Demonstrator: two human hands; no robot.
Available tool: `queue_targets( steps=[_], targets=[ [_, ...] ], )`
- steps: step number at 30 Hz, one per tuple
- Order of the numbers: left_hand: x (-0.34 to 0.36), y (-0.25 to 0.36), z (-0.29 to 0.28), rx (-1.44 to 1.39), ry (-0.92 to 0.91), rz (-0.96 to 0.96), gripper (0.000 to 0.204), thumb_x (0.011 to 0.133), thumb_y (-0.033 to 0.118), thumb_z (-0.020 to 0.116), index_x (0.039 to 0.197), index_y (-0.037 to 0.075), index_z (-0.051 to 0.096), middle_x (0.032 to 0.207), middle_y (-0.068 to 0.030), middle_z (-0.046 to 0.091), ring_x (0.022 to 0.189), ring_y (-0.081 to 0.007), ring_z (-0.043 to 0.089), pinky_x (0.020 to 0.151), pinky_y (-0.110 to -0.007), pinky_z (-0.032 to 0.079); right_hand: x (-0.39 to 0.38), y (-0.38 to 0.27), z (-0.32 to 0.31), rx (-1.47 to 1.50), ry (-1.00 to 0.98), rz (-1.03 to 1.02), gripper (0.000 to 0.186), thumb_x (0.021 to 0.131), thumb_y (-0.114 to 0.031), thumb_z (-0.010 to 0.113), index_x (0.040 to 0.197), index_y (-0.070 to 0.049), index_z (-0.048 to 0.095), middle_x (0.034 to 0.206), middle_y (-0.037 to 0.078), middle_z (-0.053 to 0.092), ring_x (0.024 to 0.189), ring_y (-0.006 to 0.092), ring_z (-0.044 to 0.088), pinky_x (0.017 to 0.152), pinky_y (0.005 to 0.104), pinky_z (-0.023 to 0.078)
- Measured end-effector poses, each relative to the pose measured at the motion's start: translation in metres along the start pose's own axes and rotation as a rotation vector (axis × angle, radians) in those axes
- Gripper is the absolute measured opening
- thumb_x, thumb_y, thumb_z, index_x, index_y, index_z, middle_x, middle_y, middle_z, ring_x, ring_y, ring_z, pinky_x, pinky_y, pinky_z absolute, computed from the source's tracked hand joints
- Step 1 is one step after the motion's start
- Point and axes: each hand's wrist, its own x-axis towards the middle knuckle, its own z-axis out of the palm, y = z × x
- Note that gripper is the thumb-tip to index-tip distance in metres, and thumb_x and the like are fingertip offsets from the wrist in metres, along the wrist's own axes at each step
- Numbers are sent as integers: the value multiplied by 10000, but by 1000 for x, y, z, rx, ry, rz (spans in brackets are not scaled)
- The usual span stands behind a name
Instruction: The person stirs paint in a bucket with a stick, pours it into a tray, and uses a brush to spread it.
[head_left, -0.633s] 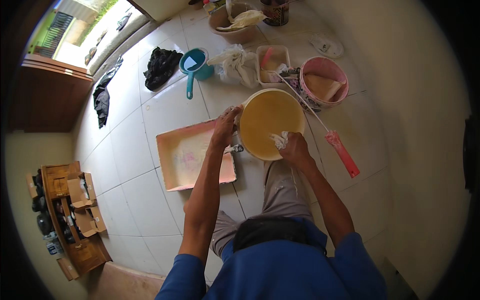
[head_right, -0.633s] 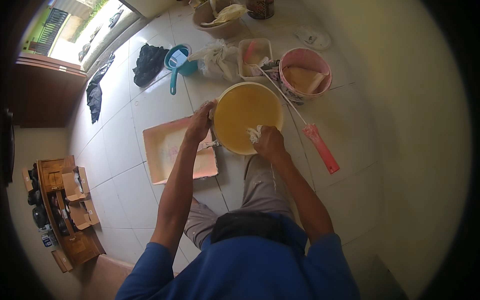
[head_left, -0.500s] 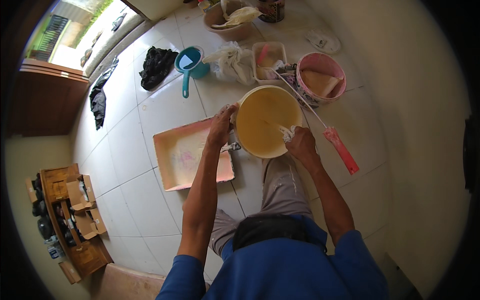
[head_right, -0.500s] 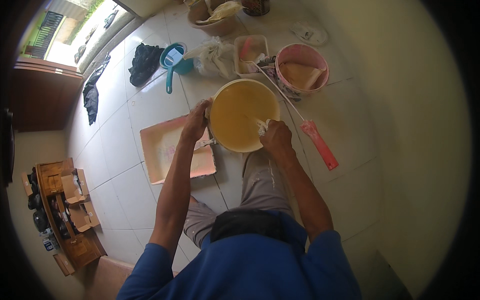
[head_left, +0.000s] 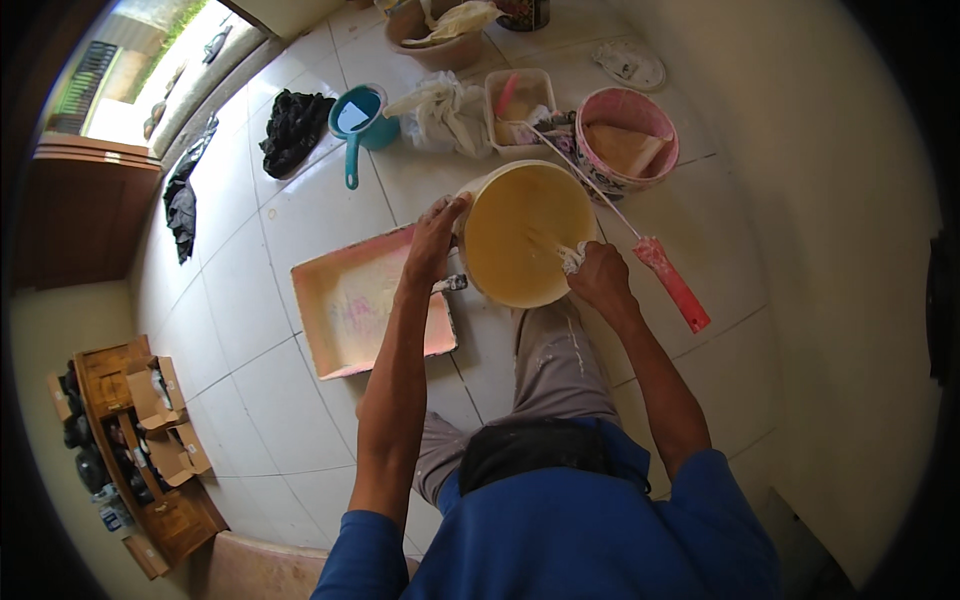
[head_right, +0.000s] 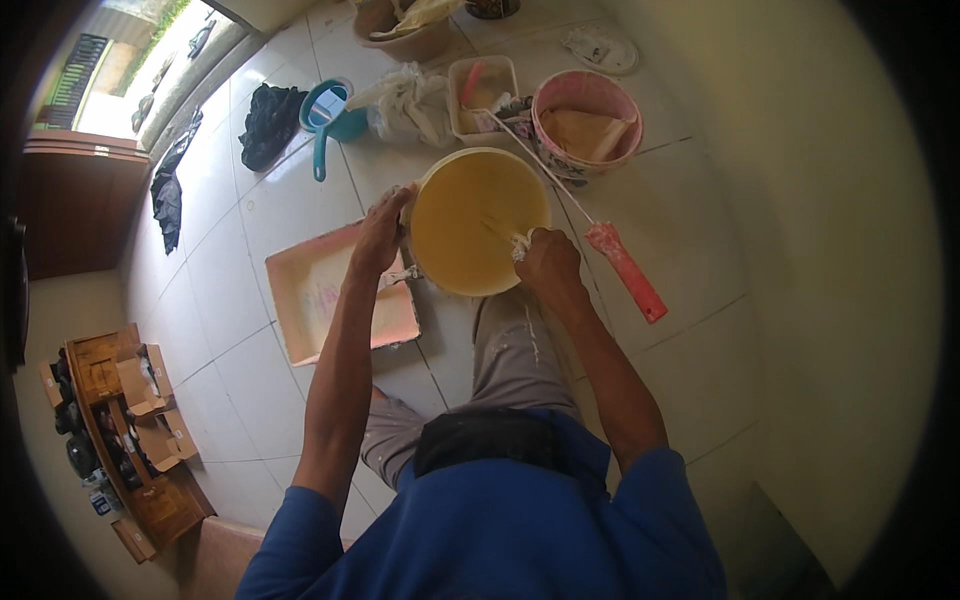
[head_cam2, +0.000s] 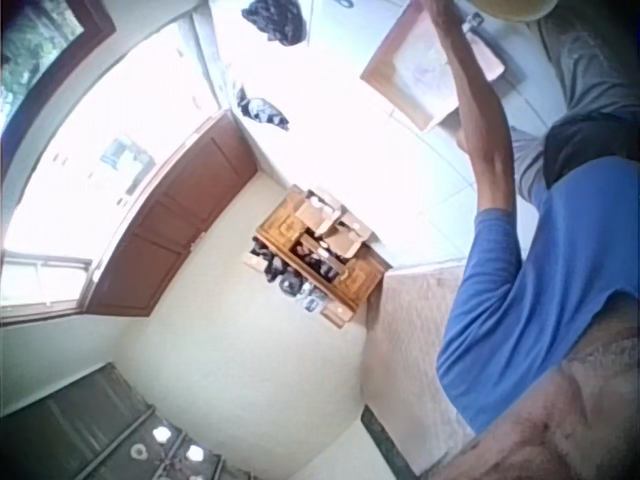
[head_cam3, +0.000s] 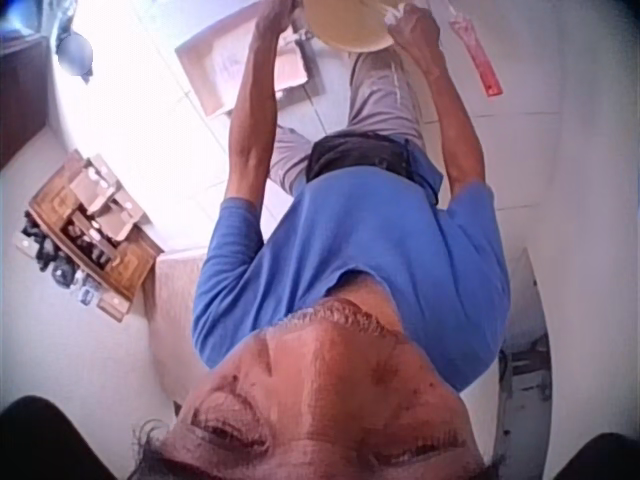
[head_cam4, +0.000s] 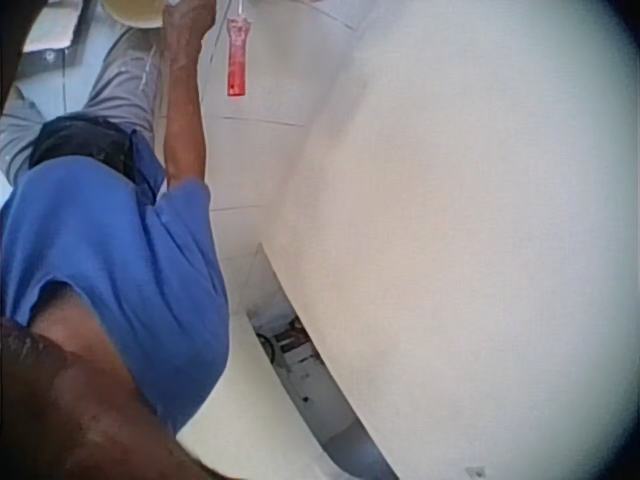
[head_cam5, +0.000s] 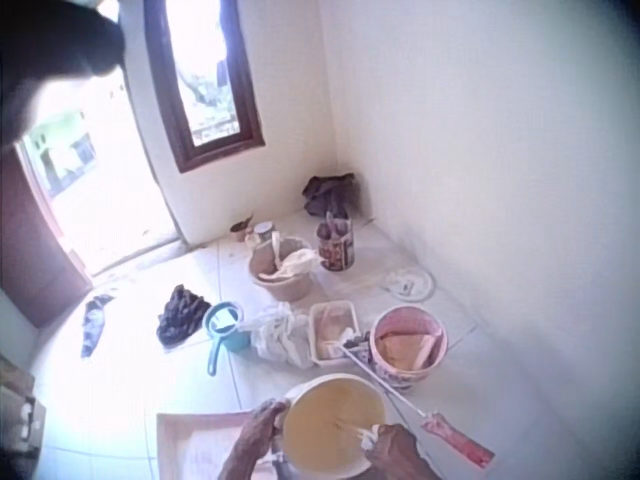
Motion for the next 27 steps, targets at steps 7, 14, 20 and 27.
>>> queue_targets(
  steps=[7,14,20,27],
  targets=[
    [6,-6,-2,38,-32,15,318,876,352,533,999,60,568,911,-33,580,825,-99,564,671,-255,463,-6,-4,26,123,-47,-209,260,655,-152,657,835,32,615,790,239,622,790,369,623,722,420,505],
    [-5,-8,-10,100,10,74,317,878,365,531,987,71,576,862,-10,568,791,-83,537,657,-244,442,4,-4,10,63,7,-111,250,654,-147,652,817,38,611,781,237,623,756,381,623,710,422,505],
    [2,-8,-14,34,0,-2,303,882,366,531,979,83,581,856,-2,560,781,-77,524,677,-231,420,-15,-7,27,-51,-50,-42,241,665,-146,638,813,42,609,798,247,620,784,382,620,709,417,503],
    [10,-17,-23,-42,-3,20,280,878,354,548,975,92,579,850,5,578,743,-82,551,670,-239,443,6,-28,35,106,-102,-172,261,642,-116,652,832,55,600,826,248,621,816,386,613,753,418,496]
  ],
)
